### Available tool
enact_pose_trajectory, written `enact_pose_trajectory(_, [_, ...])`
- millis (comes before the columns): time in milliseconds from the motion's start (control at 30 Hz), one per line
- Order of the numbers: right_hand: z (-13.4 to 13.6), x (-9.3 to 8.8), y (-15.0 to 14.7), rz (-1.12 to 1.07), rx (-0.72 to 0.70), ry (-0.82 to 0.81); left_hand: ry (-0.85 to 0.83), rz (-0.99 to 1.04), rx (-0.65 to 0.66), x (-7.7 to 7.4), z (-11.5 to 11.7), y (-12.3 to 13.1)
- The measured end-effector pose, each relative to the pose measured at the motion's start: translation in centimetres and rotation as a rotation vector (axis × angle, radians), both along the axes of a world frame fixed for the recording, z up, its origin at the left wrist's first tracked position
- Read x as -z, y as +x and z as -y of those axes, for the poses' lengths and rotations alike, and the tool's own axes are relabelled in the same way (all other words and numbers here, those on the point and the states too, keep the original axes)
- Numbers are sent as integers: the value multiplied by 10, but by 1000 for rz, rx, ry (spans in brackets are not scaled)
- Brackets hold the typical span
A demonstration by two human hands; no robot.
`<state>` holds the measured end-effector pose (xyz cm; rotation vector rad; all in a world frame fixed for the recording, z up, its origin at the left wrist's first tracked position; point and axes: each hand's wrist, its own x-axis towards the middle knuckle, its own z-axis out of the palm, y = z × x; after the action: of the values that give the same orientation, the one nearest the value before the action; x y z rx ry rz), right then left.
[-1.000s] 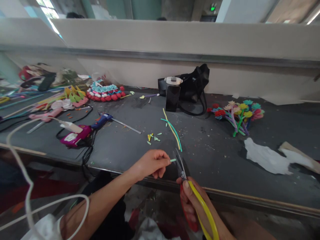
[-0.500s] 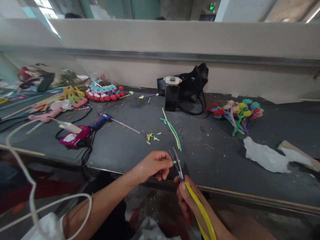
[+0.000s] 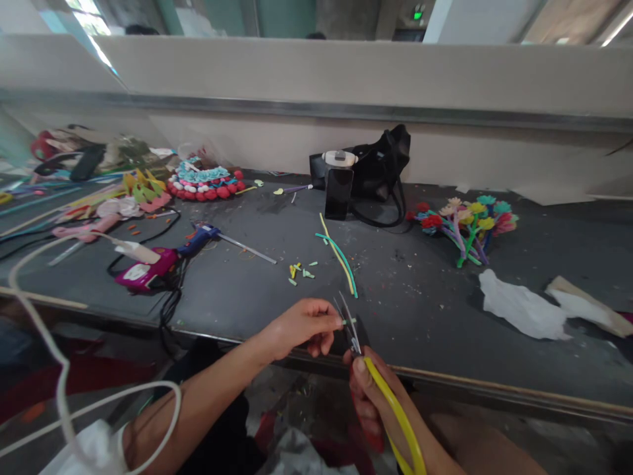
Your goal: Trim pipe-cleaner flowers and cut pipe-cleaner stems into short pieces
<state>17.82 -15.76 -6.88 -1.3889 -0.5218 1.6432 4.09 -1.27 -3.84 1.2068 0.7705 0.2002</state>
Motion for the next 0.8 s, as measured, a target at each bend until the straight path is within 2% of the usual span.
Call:
enact_pose_trajectory(233, [-2,0,4,0,-2,-35,38,-67,-22,-10,-6,-8])
enact_pose_trajectory(367, [-4,-2,3,6,8,-48,105,-113,23,-7,-3,-8])
enact_pose_trajectory(567, [-5,-9,0,13,53,-143,150,-167,27,0,-2,-8])
enact_pose_trajectory(800, [-7,-12,0,10,61,-166,145,-178,-38,-7,-3,-7])
